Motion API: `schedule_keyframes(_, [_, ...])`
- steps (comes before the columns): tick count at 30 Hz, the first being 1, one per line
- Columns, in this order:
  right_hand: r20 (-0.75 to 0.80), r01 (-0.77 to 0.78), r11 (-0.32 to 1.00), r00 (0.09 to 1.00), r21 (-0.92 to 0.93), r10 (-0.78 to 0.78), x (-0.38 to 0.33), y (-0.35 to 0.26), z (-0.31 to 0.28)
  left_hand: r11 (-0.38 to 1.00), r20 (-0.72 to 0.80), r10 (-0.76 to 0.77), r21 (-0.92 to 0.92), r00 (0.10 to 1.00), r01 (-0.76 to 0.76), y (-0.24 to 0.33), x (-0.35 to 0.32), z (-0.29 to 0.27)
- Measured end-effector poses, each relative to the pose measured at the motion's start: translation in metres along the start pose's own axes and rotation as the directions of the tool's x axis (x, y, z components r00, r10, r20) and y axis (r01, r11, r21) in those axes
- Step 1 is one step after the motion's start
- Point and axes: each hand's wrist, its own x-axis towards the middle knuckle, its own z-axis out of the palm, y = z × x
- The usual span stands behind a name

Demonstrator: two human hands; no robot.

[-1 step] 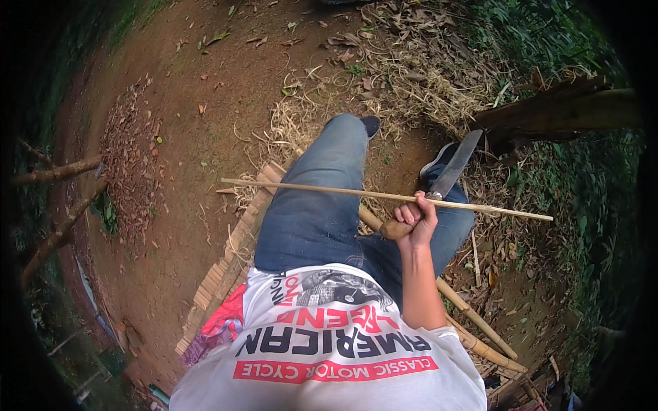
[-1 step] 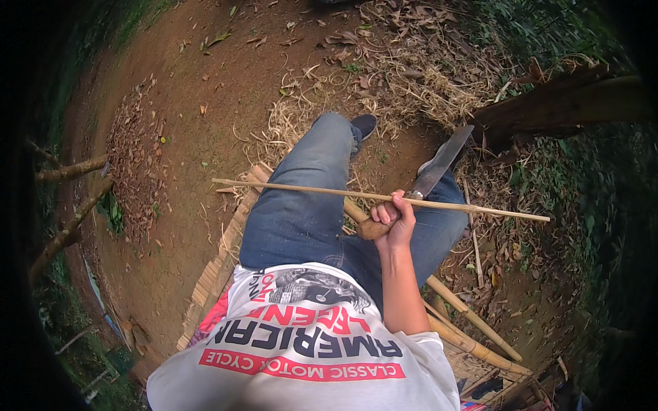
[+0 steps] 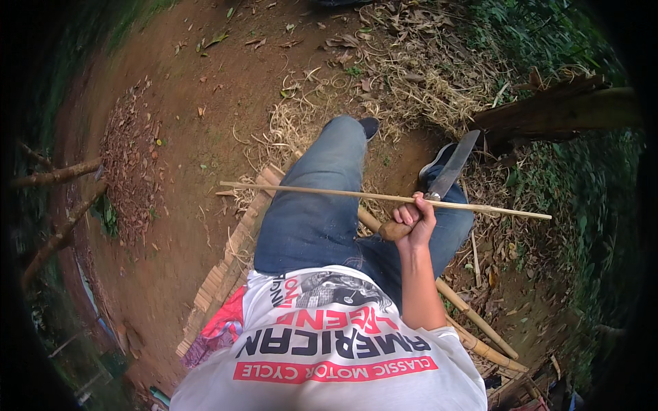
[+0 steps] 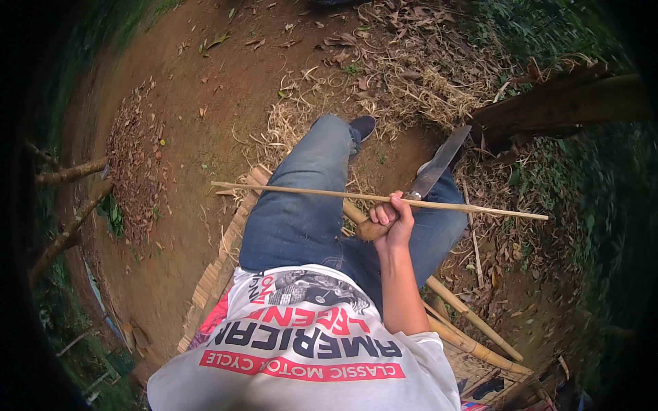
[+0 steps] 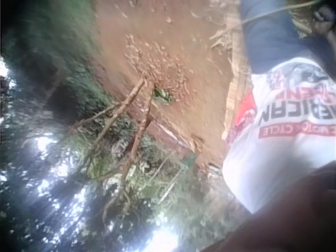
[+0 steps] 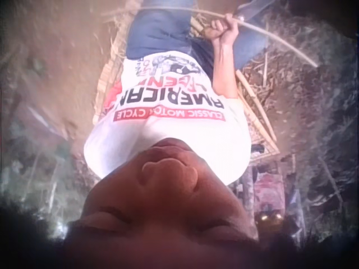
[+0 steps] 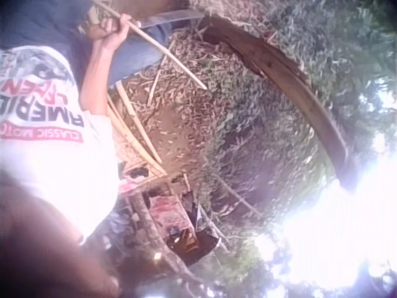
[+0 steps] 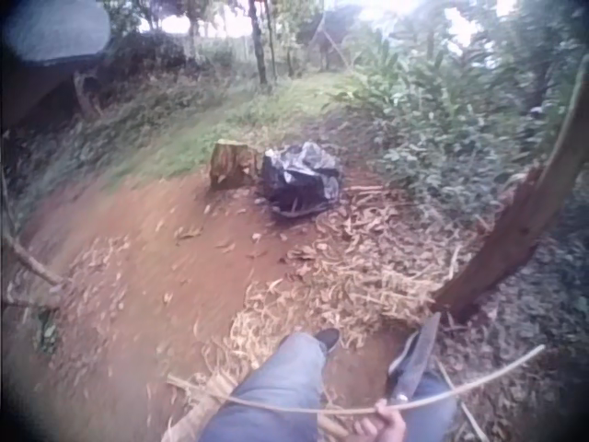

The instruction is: The person shaves a thin strip of wood using a machete, repeatedly drawing the blade along the length of the wood while holding it by hand.

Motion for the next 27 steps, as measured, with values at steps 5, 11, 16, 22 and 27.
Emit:
schedule_keyframes(5, [-0.011, -0.009, 1.000, 1.000, 0.006, 0.009, 0.006, 0.001, 0.001, 0.997, 0.020, -0.055, -0.059, 0.998, 0.056, 0.002, -0.004, -0.012])
schedule_keyframes(11, [-0.013, -0.023, 1.000, 1.000, 0.018, 0.023, 0.009, 0.002, -0.002, 0.984, 0.038, -0.104, -0.139, 0.994, 0.108, 0.004, -0.007, -0.020])
schedule_keyframes(16, [0.020, -0.027, 0.999, 0.999, 0.027, 0.027, 0.011, 0.003, -0.007, 0.956, 0.059, -0.155, -0.244, 0.986, 0.165, 0.005, -0.010, -0.026])
schedule_keyframes(22, [-0.010, -0.040, 0.999, 0.999, 0.034, 0.040, 0.010, 0.003, -0.005, 0.834, 0.118, -0.253, -0.477, 0.960, 0.278, 0.008, -0.015, -0.035])
schedule_keyframes(27, [0.039, -0.049, 0.999, 0.998, 0.010, 0.049, 0.008, 0.000, -0.004, 0.646, 0.192, -0.318, -0.673, 0.928, 0.361, 0.013, -0.019, -0.042])
